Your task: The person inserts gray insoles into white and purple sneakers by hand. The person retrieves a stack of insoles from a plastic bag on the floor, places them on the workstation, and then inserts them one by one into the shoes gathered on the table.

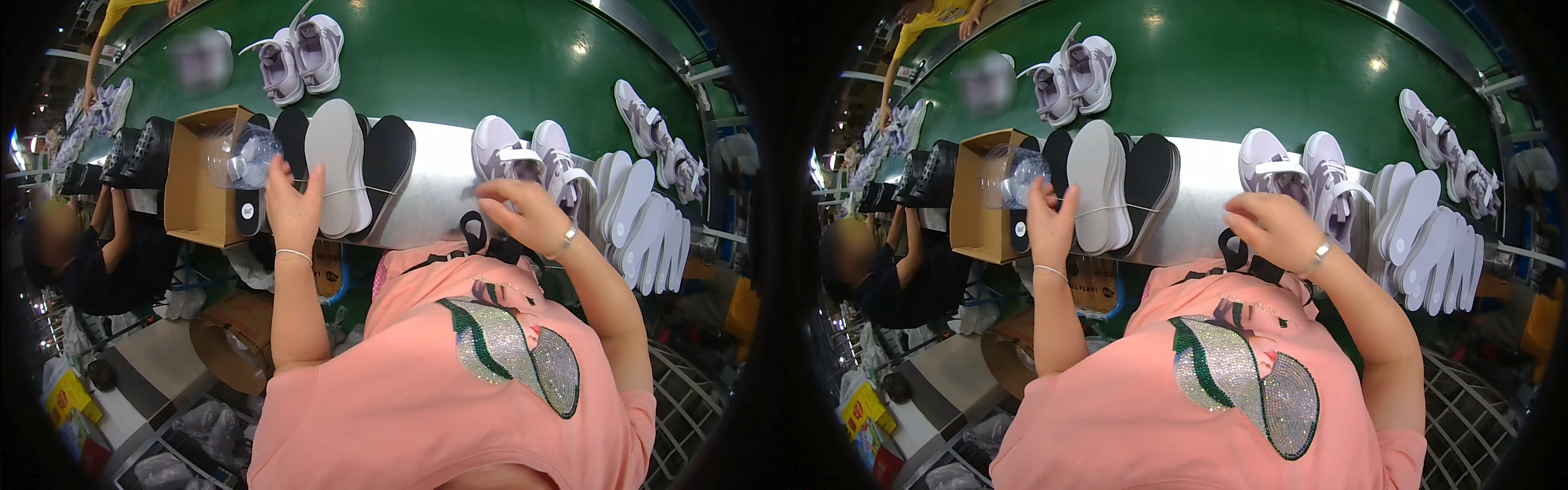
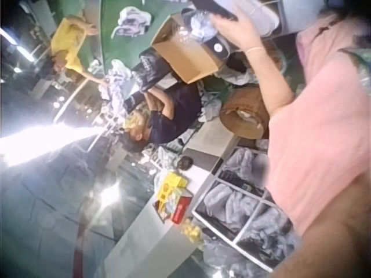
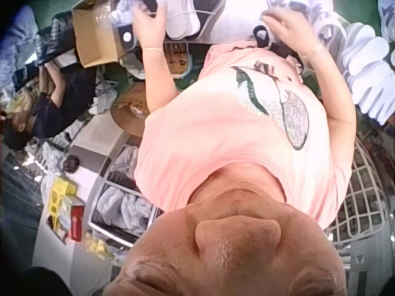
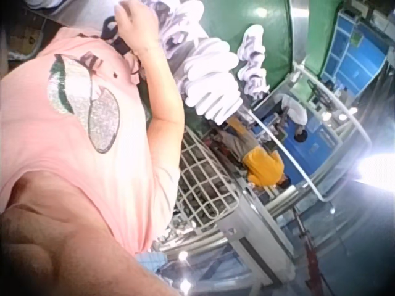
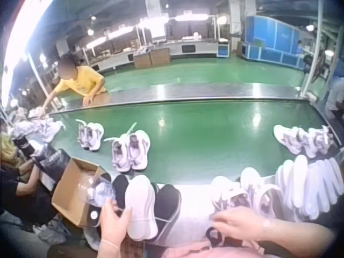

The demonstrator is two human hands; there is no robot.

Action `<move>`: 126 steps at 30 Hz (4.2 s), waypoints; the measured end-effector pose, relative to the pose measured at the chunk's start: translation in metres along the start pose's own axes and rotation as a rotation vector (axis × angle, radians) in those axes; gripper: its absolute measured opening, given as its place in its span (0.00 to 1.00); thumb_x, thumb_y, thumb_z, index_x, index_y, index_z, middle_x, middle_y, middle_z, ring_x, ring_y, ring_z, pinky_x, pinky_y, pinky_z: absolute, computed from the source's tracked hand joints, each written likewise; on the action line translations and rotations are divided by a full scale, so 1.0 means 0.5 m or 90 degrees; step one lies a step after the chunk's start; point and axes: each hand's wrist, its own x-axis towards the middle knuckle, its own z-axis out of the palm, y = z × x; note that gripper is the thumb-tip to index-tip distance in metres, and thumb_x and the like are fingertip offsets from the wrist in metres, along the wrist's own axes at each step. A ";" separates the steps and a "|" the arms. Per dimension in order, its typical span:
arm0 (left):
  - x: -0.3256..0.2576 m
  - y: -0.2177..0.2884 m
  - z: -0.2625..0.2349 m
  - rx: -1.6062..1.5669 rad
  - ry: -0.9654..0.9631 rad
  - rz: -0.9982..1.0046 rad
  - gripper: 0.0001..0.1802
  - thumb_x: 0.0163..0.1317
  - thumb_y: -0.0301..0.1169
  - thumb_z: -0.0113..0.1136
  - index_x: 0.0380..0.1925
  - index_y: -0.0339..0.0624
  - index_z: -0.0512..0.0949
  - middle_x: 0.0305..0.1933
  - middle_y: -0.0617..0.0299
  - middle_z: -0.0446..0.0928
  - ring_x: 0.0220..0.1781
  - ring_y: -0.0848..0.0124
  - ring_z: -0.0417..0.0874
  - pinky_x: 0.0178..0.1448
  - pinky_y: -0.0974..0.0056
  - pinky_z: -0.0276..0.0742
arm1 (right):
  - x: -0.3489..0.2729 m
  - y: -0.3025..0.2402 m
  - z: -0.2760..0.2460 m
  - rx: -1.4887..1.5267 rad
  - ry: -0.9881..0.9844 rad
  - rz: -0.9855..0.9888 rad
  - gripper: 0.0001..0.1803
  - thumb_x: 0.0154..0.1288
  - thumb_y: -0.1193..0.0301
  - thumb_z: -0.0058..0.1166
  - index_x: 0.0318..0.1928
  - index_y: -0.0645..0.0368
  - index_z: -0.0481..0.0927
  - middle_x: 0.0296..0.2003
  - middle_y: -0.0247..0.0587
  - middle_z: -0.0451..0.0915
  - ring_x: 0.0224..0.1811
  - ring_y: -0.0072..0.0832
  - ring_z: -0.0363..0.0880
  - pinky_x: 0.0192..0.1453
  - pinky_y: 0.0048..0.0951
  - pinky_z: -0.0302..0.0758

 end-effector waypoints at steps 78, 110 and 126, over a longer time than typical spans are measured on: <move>-0.116 0.282 0.181 -0.223 -0.237 0.462 0.19 0.52 0.24 0.54 0.46 0.37 0.68 0.39 0.55 0.73 0.40 0.66 0.74 0.46 0.68 0.69 | -0.232 0.131 -0.072 0.513 0.476 0.100 0.10 0.57 0.65 0.52 0.30 0.60 0.73 0.22 0.25 0.68 0.23 0.10 0.62 0.26 0.13 0.59; -0.130 0.374 0.498 -0.021 -0.604 0.329 0.13 0.52 0.29 0.52 0.38 0.39 0.66 0.35 0.45 0.75 0.41 0.50 0.74 0.44 0.56 0.68 | -0.187 0.138 -0.104 -0.325 -0.057 0.441 0.15 0.47 0.63 0.50 0.34 0.58 0.76 0.33 0.45 0.76 0.37 0.38 0.75 0.41 0.38 0.70; -0.116 0.323 0.557 -0.280 -0.640 0.142 0.14 0.53 0.27 0.51 0.40 0.37 0.65 0.26 0.58 0.70 0.20 0.74 0.70 0.25 0.69 0.67 | -0.048 0.251 -0.009 -0.388 -0.108 0.317 0.09 0.47 0.71 0.49 0.29 0.60 0.79 0.32 0.48 0.78 0.36 0.37 0.77 0.40 0.33 0.73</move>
